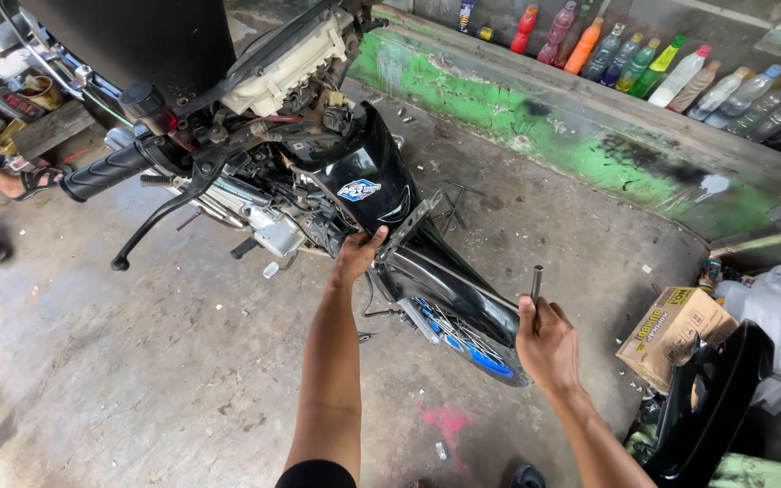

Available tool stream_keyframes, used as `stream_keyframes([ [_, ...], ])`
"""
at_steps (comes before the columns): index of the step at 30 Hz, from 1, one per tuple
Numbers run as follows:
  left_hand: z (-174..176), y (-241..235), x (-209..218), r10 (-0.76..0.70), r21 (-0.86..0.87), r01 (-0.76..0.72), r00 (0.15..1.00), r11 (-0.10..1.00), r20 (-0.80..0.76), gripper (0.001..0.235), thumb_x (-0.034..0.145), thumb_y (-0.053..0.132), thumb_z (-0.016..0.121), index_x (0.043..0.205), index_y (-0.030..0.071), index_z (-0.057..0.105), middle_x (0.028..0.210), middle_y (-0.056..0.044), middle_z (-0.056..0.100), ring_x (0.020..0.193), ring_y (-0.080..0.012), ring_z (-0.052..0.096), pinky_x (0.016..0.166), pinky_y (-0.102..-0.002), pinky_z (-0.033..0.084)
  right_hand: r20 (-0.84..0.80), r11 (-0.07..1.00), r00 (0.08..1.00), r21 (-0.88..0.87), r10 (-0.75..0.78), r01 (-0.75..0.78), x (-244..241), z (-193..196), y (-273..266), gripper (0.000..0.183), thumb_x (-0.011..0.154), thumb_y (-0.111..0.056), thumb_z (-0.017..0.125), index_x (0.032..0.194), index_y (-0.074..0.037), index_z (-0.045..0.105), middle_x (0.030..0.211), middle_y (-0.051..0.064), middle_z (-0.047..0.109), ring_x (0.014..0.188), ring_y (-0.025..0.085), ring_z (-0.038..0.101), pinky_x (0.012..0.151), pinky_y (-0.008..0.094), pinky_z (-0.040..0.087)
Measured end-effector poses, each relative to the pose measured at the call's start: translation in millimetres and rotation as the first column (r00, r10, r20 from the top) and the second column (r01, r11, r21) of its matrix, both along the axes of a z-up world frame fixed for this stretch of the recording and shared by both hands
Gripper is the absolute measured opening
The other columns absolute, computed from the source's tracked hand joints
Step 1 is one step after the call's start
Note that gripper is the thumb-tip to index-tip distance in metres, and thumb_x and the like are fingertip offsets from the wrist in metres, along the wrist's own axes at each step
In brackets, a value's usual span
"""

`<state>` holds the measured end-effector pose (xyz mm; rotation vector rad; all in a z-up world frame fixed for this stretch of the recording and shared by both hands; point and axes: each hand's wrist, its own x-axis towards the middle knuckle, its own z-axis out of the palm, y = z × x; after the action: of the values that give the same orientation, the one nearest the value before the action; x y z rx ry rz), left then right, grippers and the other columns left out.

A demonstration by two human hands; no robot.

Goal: The person uses a T-handle wrench to loosen and remove bolts from the front fender of a motorcycle. After detaching the fender, they place it on the floor and then pick up a screwdriver from a nearby table.

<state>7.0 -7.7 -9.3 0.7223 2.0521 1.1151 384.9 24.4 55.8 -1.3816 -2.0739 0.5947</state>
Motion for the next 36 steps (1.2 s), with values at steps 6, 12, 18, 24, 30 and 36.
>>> stream_keyframes([
  [6, 1.4, -1.1, -2.1, -0.028, -0.022, 0.028, 0.999, 0.999, -0.018, 0.054, 0.087, 0.071, 0.066, 0.084, 0.018, 0.076, 0.070, -0.005, 0.073, 0.091, -0.0248, 0.073, 0.087, -0.038, 0.054, -0.177, 0.813, 0.951, -0.571, -0.253, 0.110, -8.9, -14.7, 10.2, 0.069, 0.112, -0.055, 0.034, 0.075, -0.006, 0.064, 0.046, 0.015, 0.061, 0.040, 0.029, 0.065, 0.048, 0.039, 0.048],
  [12, -15.4, 5.2, -12.0, -0.040, -0.019, 0.040, 0.999, 0.999, -0.015, 0.053, 0.088, 0.070, 0.066, 0.085, 0.018, 0.077, 0.070, -0.005, 0.074, 0.089, -0.0244, 0.074, 0.084, -0.037, 0.054, -0.126, 0.822, 0.966, -0.556, -0.226, 0.120, -17.4, 26.9, -22.9, 0.064, 0.109, -0.053, 0.032, 0.084, -0.006, 0.068, 0.043, 0.014, 0.060, 0.043, 0.033, 0.066, 0.052, 0.045, 0.049],
  [18, -22.9, 8.3, -15.0, -0.033, -0.006, 0.033, 0.999, 0.999, 0.003, 0.053, 0.088, 0.067, 0.067, 0.086, 0.015, 0.077, 0.069, -0.007, 0.074, 0.085, -0.0222, 0.075, 0.084, -0.036, 0.054, -0.179, 0.985, 0.972, -0.048, 0.153, -0.164, 1.1, 14.8, -33.3, 0.072, 0.083, 0.018, 0.044, 0.148, 0.002, 0.018, 0.131, 0.035, 0.059, 0.079, 0.044, 0.072, 0.066, 0.055, 0.059],
  [24, -30.8, 11.2, -18.2, -0.049, -0.025, 0.049, 0.999, 0.998, -0.009, 0.055, 0.089, 0.070, 0.065, 0.087, 0.016, 0.077, 0.070, -0.005, 0.075, 0.086, -0.0214, 0.076, 0.084, -0.036, 0.055, 0.408, 0.819, 0.911, 0.503, 0.056, -0.275, 16.1, -42.0, -4.2, 0.072, 0.094, -0.038, 0.067, 0.152, -0.002, 0.043, 0.110, 0.013, 0.064, 0.104, 0.028, 0.065, 0.089, 0.041, 0.051],
  [30, -15.2, 4.2, -12.4, -0.030, 0.012, 0.030, 1.000, 0.999, 0.002, 0.052, 0.089, 0.064, 0.068, 0.087, 0.012, 0.077, 0.070, -0.008, 0.074, 0.081, -0.0216, 0.076, 0.081, -0.034, 0.055, 0.692, 0.790, 0.708, 0.508, -0.138, -0.343, -5.1, -23.6, 10.5, 0.068, 0.096, -0.066, 0.047, 0.144, -0.019, 0.054, 0.139, 0.009, 0.052, 0.136, 0.026, 0.050, 0.118, 0.055, 0.038],
  [36, -11.9, 4.2, -11.2, -0.029, 0.010, 0.029, 1.000, 1.000, 0.002, 0.054, 0.090, 0.067, 0.067, 0.086, 0.014, 0.077, 0.067, -0.006, 0.073, 0.081, -0.0210, 0.076, 0.082, -0.034, 0.054, 0.314, 0.571, 0.916, 0.717, 0.248, -0.400, -13.9, -25.6, 34.6, 0.030, 0.095, -0.040, 0.067, 0.109, -0.015, 0.075, 0.072, 0.005, 0.057, 0.097, 0.025, 0.065, 0.117, 0.048, 0.040],
])
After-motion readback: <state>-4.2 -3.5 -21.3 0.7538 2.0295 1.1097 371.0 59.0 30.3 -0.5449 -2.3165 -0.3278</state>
